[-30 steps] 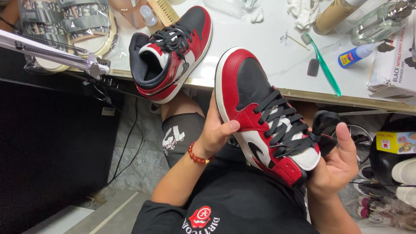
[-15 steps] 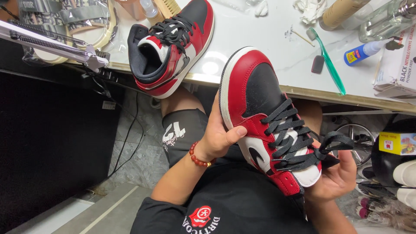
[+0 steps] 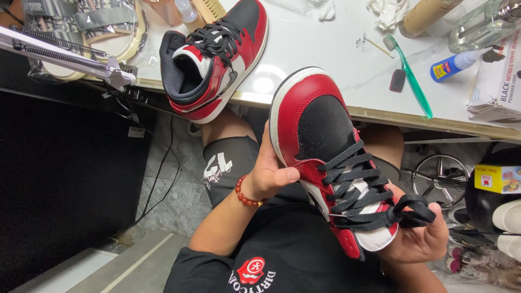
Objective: Applying glue to the sole of a sneaker to repair it.
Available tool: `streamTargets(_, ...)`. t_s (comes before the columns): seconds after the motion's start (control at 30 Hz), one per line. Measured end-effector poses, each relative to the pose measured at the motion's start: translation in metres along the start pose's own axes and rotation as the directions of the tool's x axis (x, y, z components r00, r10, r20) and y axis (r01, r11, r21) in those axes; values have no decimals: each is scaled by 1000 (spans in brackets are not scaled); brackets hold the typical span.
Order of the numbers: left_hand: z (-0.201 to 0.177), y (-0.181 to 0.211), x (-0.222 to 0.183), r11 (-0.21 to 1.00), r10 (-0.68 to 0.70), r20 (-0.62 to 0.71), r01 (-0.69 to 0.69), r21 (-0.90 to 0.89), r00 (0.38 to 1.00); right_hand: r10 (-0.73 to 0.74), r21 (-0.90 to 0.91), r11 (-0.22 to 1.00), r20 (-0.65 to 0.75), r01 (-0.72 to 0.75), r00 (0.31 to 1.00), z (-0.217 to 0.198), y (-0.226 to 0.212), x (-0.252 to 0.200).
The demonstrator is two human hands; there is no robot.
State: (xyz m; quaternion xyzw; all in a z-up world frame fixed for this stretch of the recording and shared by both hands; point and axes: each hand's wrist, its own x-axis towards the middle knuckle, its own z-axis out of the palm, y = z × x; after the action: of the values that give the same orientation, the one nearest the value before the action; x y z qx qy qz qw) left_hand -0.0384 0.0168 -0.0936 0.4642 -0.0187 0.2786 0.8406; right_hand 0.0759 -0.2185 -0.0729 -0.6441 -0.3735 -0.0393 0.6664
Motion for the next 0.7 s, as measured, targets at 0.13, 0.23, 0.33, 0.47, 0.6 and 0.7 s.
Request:
streamTargets(0.13,4,0,1,950,-40,-79,14,-312,996,330,325,880,106,-347,938,-39,13,-24)
streamTargets(0.23,3,-3,0,978,0,-92,-19,-206,996,567,669,390,366,-632,738,-46,14,-25)
streamTargets(0.33,2,-6,1,989,56,-99,-68,-129,994,554,706,266,445,-656,703,-47,15,-26)
streamTargets(0.47,1,0,2,991,53,-105,-65,-118,993,383,444,773,244,-454,891,-26,16,-25)
streamTargets(0.6,-1,6,3,982,-12,-122,-11,-187,992,-60,-8,998,66,60,996,-12,17,-27)
streamTargets(0.7,-7,8,3,998,26,-116,-32,-51,993,-29,-10,1000,38,30,999,-15,20,-25)
